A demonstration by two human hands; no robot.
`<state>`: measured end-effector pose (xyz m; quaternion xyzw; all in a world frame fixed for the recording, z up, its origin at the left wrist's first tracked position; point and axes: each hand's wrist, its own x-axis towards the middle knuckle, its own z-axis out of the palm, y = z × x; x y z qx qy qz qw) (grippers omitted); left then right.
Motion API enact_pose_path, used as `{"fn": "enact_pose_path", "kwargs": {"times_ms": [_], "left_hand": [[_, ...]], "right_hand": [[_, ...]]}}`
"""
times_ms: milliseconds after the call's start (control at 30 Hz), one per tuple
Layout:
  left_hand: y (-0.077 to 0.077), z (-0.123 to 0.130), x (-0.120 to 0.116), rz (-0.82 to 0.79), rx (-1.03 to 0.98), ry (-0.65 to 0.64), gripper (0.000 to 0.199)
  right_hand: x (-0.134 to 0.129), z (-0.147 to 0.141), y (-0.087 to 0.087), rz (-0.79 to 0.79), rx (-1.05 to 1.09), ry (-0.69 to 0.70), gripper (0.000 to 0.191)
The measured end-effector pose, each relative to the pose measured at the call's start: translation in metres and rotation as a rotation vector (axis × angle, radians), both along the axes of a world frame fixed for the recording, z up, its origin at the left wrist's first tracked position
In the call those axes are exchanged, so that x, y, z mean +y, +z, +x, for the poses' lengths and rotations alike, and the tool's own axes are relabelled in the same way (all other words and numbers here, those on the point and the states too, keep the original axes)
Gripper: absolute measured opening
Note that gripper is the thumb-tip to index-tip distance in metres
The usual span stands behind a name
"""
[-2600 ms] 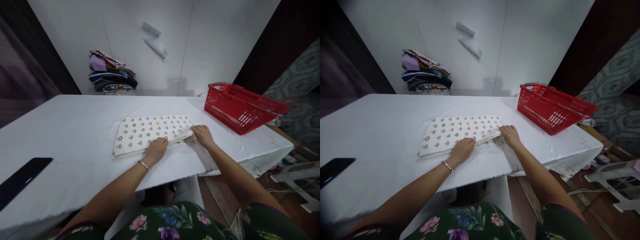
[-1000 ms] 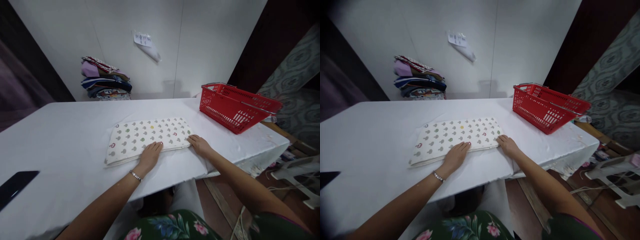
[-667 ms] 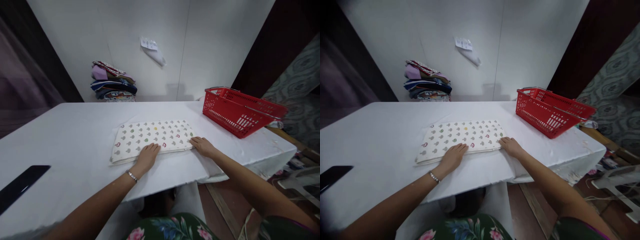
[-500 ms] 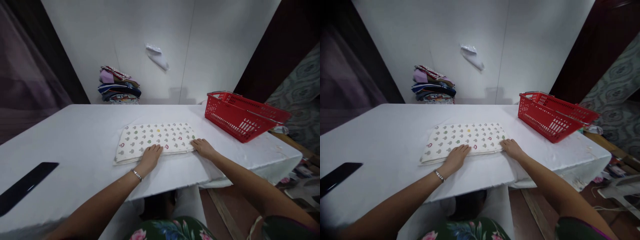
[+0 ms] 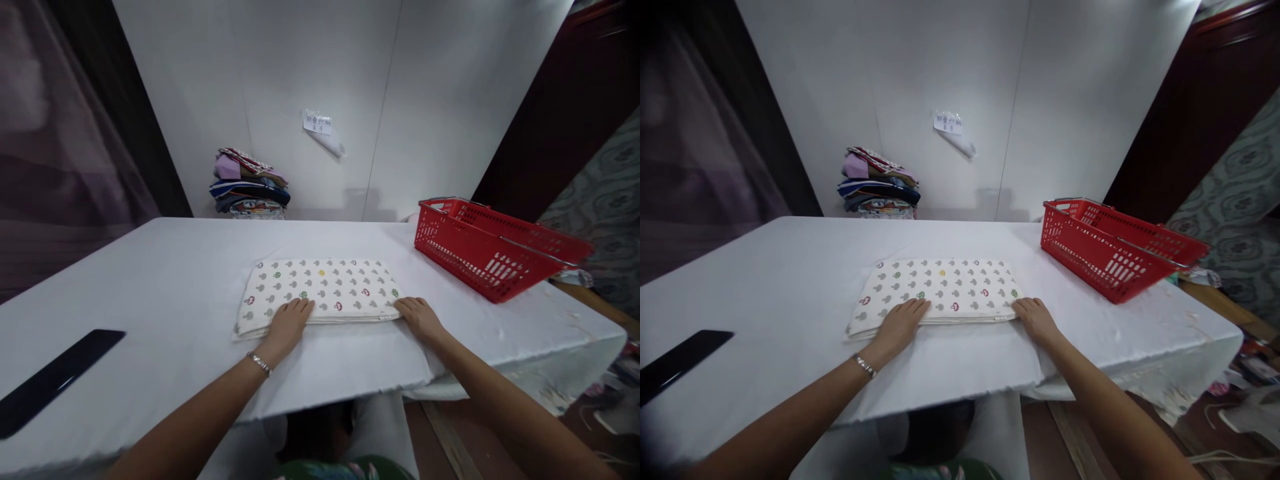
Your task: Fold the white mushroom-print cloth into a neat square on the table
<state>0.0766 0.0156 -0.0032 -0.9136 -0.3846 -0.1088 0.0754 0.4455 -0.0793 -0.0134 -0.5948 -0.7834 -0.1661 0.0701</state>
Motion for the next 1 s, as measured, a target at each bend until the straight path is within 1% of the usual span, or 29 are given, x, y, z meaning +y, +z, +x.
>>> {"fn": "enact_pose_path", "kwargs": {"times_ms": [100,200,333,433,533,600,667,733,800,867,933,1000], "left_hand": [[-0.008,-0.015,0.002,0.026,-0.012,0.008,0.060],[-0.019,-0.026,0.004,0.037,-0.015,-0.033,0.063],[-0.031,-0.034,0.009,0.049,-0.101,-0.118,0.067],[-0.036,-0.038,0.013,0.058,-0.166,-0.191,0.065],[-0.039,-0.039,0.015,0.059,-0.189,-0.245,0.058],[-0.039,-0.039,0.016,0.055,-0.200,-0.248,0.055],[-0.039,-0.039,0.016,0.052,-0.201,-0.241,0.054],[-0.040,-0.039,0.015,0.052,-0.189,-0.231,0.059],[-0.041,-0.040,0.014,0.054,-0.171,-0.235,0.064],[-0.042,-0.041,0.013,0.059,-0.164,-0.249,0.067],[-0.045,-0.042,0.013,0.059,-0.171,-0.256,0.069],[-0.047,-0.042,0.014,0.053,-0.179,-0.250,0.070]], "right_hand": [[-0.003,-0.002,-0.002,0.009,0.030,-0.004,0.031],[-0.005,-0.004,-0.005,0.007,0.059,-0.013,0.034],[-0.007,-0.006,-0.004,-0.094,0.086,-0.058,0.042],[-0.006,-0.013,0.007,-0.184,0.143,-0.126,0.054],[0.008,-0.030,0.024,-0.202,0.286,-0.126,0.060],[0.025,-0.044,0.034,-0.188,0.392,-0.097,0.056],[0.046,-0.056,0.040,-0.210,0.450,-0.086,0.054],[0.064,-0.060,0.038,-0.298,0.440,-0.150,0.061],[0.076,-0.056,0.029,-0.386,0.376,-0.264,0.066],[0.081,-0.048,0.017,-0.418,0.297,-0.348,0.067],[0.083,-0.040,0.008,-0.416,0.246,-0.363,0.068],[0.083,-0.037,0.005,-0.424,0.220,-0.356,0.068]]}}
